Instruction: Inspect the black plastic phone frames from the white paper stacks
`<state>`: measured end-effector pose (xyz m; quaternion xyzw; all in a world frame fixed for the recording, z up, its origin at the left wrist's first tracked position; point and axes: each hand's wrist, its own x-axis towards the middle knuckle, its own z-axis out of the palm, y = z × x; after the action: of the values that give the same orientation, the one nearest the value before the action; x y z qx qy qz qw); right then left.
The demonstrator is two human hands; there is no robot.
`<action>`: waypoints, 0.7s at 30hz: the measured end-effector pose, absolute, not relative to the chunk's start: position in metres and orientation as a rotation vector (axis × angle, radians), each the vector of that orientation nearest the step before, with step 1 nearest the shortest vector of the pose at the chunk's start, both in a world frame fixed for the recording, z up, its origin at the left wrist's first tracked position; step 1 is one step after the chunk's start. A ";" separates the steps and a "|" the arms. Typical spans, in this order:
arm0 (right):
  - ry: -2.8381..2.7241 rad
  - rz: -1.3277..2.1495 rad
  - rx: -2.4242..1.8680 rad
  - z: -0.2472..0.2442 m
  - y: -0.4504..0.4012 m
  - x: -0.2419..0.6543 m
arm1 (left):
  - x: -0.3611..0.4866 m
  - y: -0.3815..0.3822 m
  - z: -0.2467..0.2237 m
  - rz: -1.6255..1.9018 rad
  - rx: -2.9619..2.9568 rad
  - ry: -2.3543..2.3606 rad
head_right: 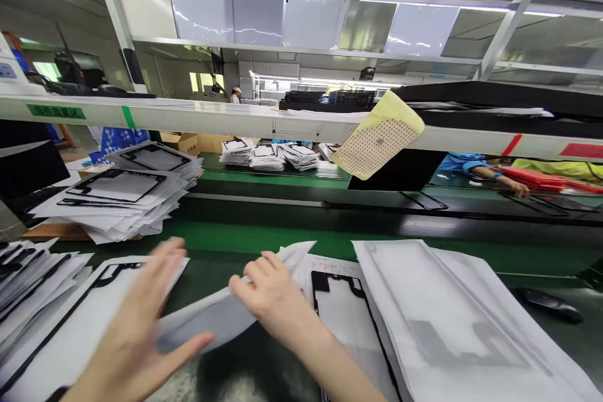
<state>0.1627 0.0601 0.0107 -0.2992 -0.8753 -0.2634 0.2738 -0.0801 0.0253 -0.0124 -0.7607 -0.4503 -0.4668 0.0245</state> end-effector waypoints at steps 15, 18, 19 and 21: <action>-1.274 0.999 -1.058 -0.064 0.031 0.159 | -0.049 0.039 -0.071 -2.705 -1.730 -2.713; -1.269 1.048 -1.065 -0.060 0.028 0.159 | -0.049 0.040 -0.083 -2.583 -1.698 -2.747; -1.279 1.059 -1.085 -0.061 0.029 0.160 | -0.052 0.039 -0.085 -2.555 -1.719 -2.749; -1.253 1.055 -1.137 -0.066 0.032 0.163 | -0.063 0.034 -0.086 -2.483 -1.759 -2.732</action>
<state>0.1631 0.0316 -0.0655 -0.4790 -0.5277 0.4443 0.5429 -0.0625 0.0345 -0.0857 -0.3828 -0.5944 -0.5403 -0.4563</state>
